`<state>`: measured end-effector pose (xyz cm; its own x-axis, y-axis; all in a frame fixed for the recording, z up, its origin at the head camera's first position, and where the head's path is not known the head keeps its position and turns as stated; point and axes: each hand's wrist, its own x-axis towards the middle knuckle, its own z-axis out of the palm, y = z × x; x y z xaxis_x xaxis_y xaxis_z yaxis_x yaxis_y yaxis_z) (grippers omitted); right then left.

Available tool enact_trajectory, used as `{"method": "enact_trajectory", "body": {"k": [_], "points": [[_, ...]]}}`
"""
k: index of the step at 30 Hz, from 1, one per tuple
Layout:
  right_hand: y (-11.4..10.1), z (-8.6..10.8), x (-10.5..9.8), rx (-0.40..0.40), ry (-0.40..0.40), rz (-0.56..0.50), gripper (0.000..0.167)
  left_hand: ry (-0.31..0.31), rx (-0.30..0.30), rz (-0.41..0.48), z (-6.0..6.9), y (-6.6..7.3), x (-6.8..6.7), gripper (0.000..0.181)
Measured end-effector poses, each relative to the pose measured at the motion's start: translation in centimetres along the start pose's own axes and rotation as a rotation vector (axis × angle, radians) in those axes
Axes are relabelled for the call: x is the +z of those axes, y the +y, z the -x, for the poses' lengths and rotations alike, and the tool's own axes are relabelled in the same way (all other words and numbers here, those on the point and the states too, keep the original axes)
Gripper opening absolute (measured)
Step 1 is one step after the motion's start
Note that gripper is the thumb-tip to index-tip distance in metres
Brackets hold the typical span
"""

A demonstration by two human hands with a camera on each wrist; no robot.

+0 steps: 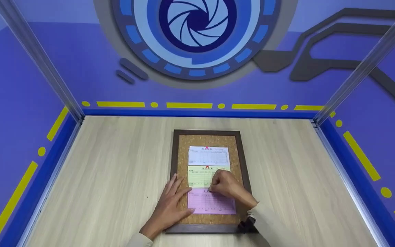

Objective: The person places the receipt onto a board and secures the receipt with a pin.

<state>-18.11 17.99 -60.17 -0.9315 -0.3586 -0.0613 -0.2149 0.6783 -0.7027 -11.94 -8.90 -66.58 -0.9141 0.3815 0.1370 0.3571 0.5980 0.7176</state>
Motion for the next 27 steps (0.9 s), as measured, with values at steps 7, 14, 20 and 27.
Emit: {"method": "enact_trajectory", "body": {"k": [7, 14, 20, 27], "points": [[-0.02, -0.09, 0.09, 0.029, -0.012, -0.014, 0.022, 0.002, -0.009, -0.009, 0.02, 0.00, -0.05, 0.070], [0.09, -0.06, 0.02, 0.028, -0.021, 0.000, 0.022, 0.016, 0.019, -0.006, -0.01, -0.04, 0.05, 0.069], [0.04, 0.02, -0.15, 0.034, -0.030, -0.013, 0.023, 0.013, 0.013, -0.014, 0.02, 0.01, 0.07, 0.070], [-0.05, -0.08, -0.17, 0.032, -0.025, -0.005, 0.024, 0.006, 0.000, -0.015, -0.03, 0.11, 0.01, 0.070]]}}
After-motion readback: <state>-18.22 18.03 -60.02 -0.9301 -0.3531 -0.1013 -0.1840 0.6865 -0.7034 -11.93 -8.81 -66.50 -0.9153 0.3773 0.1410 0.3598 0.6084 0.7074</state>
